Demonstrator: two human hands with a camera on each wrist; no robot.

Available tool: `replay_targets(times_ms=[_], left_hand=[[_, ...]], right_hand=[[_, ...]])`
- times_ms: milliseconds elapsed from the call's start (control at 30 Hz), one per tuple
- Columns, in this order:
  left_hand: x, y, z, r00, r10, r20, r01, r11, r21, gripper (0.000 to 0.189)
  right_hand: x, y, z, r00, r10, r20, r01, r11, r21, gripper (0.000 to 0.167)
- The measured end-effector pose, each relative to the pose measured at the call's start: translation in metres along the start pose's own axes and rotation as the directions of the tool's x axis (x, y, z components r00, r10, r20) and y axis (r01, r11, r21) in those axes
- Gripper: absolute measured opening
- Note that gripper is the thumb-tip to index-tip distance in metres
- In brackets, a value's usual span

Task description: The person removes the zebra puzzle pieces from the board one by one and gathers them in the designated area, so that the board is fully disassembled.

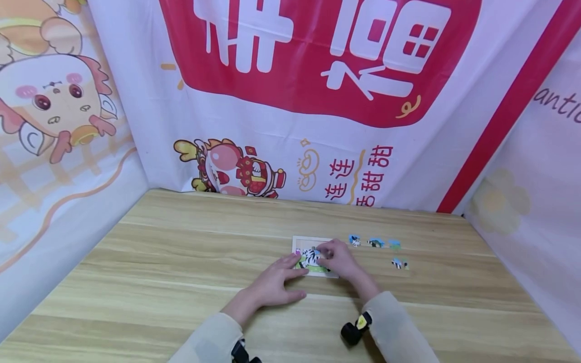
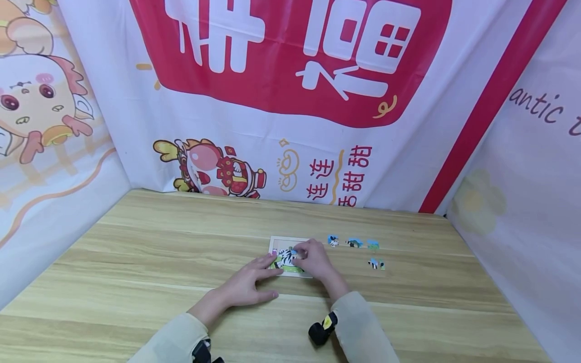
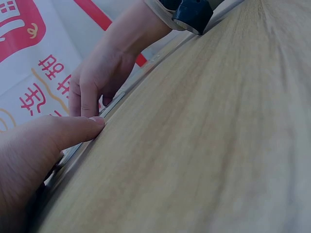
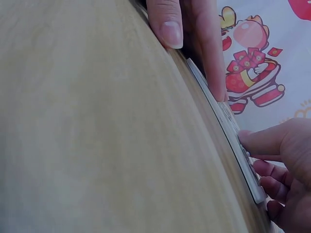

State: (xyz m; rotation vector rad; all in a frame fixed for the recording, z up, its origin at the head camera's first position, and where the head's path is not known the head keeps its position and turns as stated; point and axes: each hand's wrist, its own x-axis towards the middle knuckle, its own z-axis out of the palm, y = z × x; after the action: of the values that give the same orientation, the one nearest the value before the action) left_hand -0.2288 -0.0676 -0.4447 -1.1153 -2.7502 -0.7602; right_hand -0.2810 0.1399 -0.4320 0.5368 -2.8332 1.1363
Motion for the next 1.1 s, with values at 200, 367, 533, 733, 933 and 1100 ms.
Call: replay_targets(times_ms=[200,367,533,733,933,1100], left_hand=[[0.0004,-0.0003,-0.0001,1.0,-0.01,0.005,0.01,1.0,-0.004,0.055],[0.0007,-0.0012,0.0006,1.0,-0.012,0.006,0.012,1.0,-0.008,0.054],[0.0009,-0.0018,0.0011,1.0,-0.011,0.003,0.011,1.0,-0.009,0.055],[0.0006,-0.0008,0.0002,1.0,-0.005,0.004,0.005,1.0,-0.005,0.055],[0.0004,0.0002,-0.0005,1.0,-0.009,0.011,0.009,1.0,-0.004,0.055],[0.0013,0.0003,0.0002,1.0,-0.016,0.015,0.016,1.0,-0.001,0.054]], right_hand=[[0.0011,-0.0034,0.0025,1.0,0.021,-0.011,-0.021,1.0,-0.012,0.027],[0.0023,-0.0034,0.0038,0.999,0.041,-0.009,-0.041,0.999,0.013,0.025],[0.0032,-0.0028,0.0048,0.998,0.067,-0.002,-0.067,0.997,0.03,0.025],[0.0024,-0.0041,0.0054,0.995,0.099,-0.003,-0.099,0.992,0.075,0.026],[0.0022,-0.004,0.0051,0.996,0.092,-0.001,-0.09,0.984,0.151,0.027],[0.0031,-0.0021,0.0042,0.995,0.102,0.015,-0.103,0.986,0.133,0.03]])
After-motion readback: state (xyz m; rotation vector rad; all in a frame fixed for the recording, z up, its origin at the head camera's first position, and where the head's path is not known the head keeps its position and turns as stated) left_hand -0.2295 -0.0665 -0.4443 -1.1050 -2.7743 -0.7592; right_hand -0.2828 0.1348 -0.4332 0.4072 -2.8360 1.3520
